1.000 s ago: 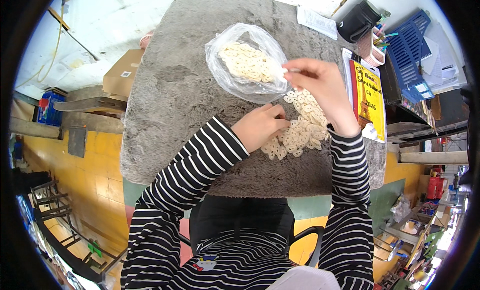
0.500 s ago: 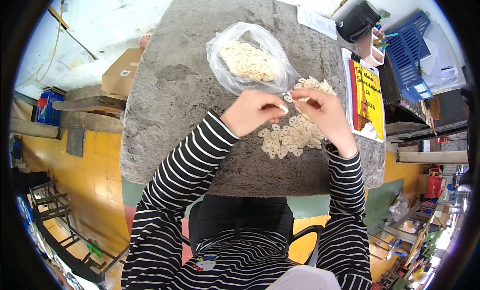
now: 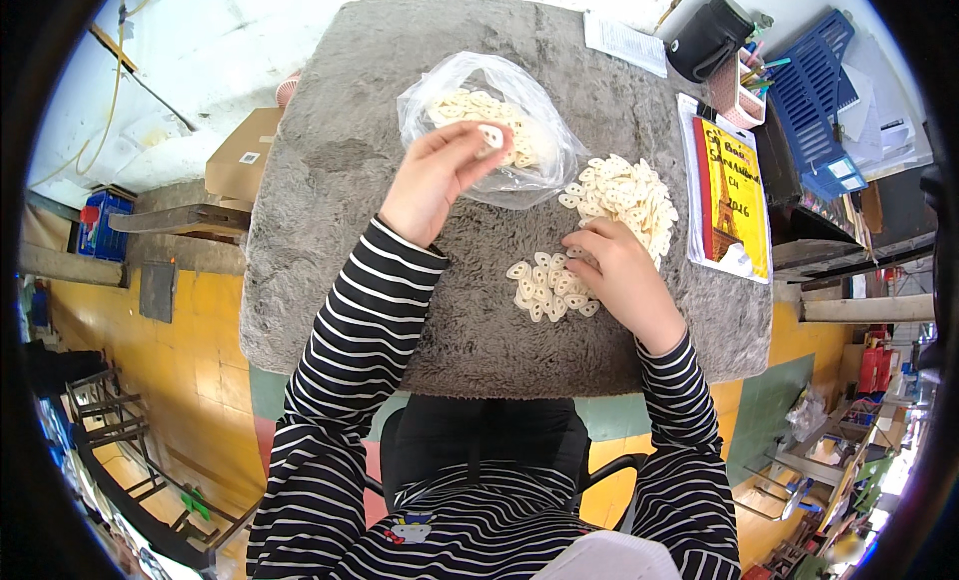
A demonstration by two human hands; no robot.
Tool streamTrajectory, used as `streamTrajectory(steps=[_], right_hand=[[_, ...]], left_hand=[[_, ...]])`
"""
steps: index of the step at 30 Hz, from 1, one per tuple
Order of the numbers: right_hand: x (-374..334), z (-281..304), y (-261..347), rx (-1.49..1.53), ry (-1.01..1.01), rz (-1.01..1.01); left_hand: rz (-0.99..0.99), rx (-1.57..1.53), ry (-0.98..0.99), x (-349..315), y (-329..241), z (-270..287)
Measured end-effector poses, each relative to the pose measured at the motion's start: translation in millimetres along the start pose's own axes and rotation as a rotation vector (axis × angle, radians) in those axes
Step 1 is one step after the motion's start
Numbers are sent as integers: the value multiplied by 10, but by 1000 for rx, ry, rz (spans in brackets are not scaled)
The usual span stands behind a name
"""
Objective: The person repeatedly picks up small white circular craft pieces from a plastic bag and places them onto a gray towel on the table. The person handles the pieces one at a time, occasionally adjusting their position on the towel.
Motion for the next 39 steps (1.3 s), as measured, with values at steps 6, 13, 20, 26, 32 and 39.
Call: streamTrajectory(steps=[6,13,20,26,32,39], right_hand=[[-68,-14,37,-61,27,-57],[105,155,-32,206,-59,-238],[205,177,60,543,-111,-444],[211,27,27,867,-62,-632],[200,39,-29,985,-86,-754],[284,66,-36,718,-187,-654]], left_hand=[[159,-327,4,2,-111,51],[-79,-85,163,-43,-246,29],[249,177,376,-302,267,-283],[186,138,378,-318,440,-370],[122,223,359,-274,448,-327],[18,215,307,-215,378,-276]])
Point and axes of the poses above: each hand's wrist, its own x-axis towards the middle knuckle, its own z-axis out of the back of the hand, y = z × x, the point moved 4 cm from there along x, towards the middle knuckle, and after that the axes turned 15 degrees about -y, right-handed, at the moved point
